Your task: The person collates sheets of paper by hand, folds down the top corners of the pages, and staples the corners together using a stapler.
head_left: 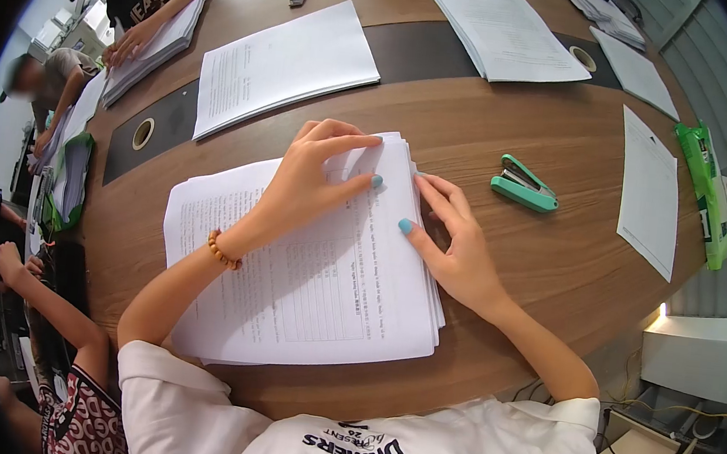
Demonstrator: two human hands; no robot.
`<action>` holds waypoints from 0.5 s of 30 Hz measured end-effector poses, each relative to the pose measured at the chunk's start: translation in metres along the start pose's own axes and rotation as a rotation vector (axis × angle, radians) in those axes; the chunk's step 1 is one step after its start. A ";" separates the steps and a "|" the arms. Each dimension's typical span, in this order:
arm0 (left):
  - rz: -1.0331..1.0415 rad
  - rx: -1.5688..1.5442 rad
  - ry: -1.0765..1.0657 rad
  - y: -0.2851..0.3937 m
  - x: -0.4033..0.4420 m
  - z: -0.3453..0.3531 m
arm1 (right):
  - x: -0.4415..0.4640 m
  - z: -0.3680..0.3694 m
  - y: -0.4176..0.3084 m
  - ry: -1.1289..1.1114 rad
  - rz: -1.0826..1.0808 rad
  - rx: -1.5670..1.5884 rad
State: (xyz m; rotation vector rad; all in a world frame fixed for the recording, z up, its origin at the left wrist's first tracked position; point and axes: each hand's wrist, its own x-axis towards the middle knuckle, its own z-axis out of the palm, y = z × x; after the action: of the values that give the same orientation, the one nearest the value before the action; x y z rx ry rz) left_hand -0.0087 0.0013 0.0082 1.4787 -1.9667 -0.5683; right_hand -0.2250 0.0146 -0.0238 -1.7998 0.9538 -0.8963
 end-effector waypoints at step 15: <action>-0.092 -0.150 -0.066 0.002 0.000 -0.003 | -0.001 0.005 0.010 -0.046 -0.009 0.146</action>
State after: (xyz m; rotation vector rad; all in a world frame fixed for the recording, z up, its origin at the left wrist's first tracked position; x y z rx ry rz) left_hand -0.0084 0.0021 0.0113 1.4792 -1.8680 -0.7965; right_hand -0.2232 0.0143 -0.0352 -1.6947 0.8303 -0.9032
